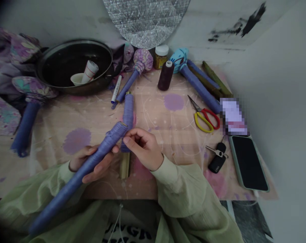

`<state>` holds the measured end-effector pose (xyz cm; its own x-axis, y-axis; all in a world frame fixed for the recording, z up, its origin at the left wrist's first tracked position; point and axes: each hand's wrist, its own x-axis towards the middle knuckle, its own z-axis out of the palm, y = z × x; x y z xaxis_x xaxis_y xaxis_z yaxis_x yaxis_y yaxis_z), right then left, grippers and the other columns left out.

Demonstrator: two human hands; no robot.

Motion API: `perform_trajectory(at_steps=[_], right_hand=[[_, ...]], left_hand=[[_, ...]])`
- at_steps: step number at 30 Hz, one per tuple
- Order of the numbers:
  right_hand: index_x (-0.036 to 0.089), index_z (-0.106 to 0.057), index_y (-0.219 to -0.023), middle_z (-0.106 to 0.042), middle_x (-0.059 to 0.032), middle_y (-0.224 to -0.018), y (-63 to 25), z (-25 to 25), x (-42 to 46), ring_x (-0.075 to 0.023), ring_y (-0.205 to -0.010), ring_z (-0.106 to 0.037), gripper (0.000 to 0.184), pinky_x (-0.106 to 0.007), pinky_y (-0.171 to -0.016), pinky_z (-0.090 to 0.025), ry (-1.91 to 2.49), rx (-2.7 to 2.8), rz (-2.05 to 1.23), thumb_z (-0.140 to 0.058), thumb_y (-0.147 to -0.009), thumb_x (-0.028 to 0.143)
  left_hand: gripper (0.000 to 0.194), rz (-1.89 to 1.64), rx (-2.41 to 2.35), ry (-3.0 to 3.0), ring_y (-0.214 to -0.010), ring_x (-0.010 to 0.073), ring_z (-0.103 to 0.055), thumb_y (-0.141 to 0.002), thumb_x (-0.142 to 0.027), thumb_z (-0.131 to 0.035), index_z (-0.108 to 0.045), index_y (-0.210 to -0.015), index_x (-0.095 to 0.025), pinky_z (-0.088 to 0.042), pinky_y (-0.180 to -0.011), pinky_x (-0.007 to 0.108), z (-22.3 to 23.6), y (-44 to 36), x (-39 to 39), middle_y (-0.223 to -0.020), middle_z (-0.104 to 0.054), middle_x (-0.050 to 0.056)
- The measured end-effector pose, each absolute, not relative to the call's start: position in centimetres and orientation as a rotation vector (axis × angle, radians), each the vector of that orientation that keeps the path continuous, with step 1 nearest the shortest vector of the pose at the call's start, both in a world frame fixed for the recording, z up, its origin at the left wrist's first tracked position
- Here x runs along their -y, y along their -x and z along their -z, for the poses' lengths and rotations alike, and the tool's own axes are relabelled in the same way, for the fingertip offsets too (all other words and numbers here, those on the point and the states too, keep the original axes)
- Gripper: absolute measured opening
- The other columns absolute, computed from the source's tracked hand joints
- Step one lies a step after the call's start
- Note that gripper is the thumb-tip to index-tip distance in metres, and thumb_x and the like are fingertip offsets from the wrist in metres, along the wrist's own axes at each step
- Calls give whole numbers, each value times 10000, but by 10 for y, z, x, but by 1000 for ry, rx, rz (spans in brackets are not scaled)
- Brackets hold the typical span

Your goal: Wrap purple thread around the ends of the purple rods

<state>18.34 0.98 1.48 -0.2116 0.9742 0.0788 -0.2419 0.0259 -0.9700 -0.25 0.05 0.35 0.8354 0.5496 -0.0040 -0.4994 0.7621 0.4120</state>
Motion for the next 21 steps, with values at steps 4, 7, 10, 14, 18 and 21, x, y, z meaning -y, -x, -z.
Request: perform_trajectory(at_steps=[4, 7, 10, 14, 18, 21], right_hand=[[174, -535, -736, -446, 59, -565, -182, -14, -9, -53, -487, -370, 199, -204, -464, -312, 887, 1200, -1464, -622, -799, 342], [186, -536, -884, -445, 63, -588, -180, -12, -9, -59, -492, -370, 229, -206, -469, -322, 857, 1176, -1563, -611, -804, 388], [190, -533, -1010, -446, 56, -618, -180, -11, -9, -67, -517, -384, 287, -207, -481, -334, 806, 1195, -1635, -589, -824, 401], [177, -570, -970, -456, 40, -645, -182, -12, -9, -67, -538, -390, 274, -200, -483, -346, 778, 1264, -1671, -577, -834, 416], [169, -585, -986, -428, 51, -611, -182, -11, -11, -61, -520, -381, 274, -187, -468, -342, 735, 1264, -1701, -575, -842, 403], [170, -581, -1038, -418, 60, -598, -181, -9, -11, -52, -497, -366, 270, -179, -460, -335, 688, 1238, -1726, -570, -856, 369]], left_hand=[[418, -536, -89, -375, -344, 75, -493, -881, -319, -388, -591, -1178, -107, -401, -317, 157, -2, 2, 1, -676, -609, 30], [436, -486, -3, -329, -280, 59, -410, -887, -298, -349, -573, -1204, -100, -365, -286, 159, -2, 0, -1, -647, -589, 22], [444, -383, 112, -280, -220, 51, -337, -882, -270, -332, -550, -1232, -106, -339, -268, 162, -1, -4, -3, -582, -544, -7], [436, -348, 191, -204, -188, 49, -302, -883, -275, -315, -556, -1207, -109, -324, -259, 167, 2, -7, -5, -547, -506, -28], [425, -355, 194, -178, -181, 46, -292, -877, -278, -328, -561, -1186, -102, -326, -260, 173, 3, -8, -5, -549, -512, -22], [422, -373, 177, -181, -178, 48, -299, -867, -278, -339, -567, -1173, -97, -321, -257, 173, 2, -7, -5, -540, -508, -21]])
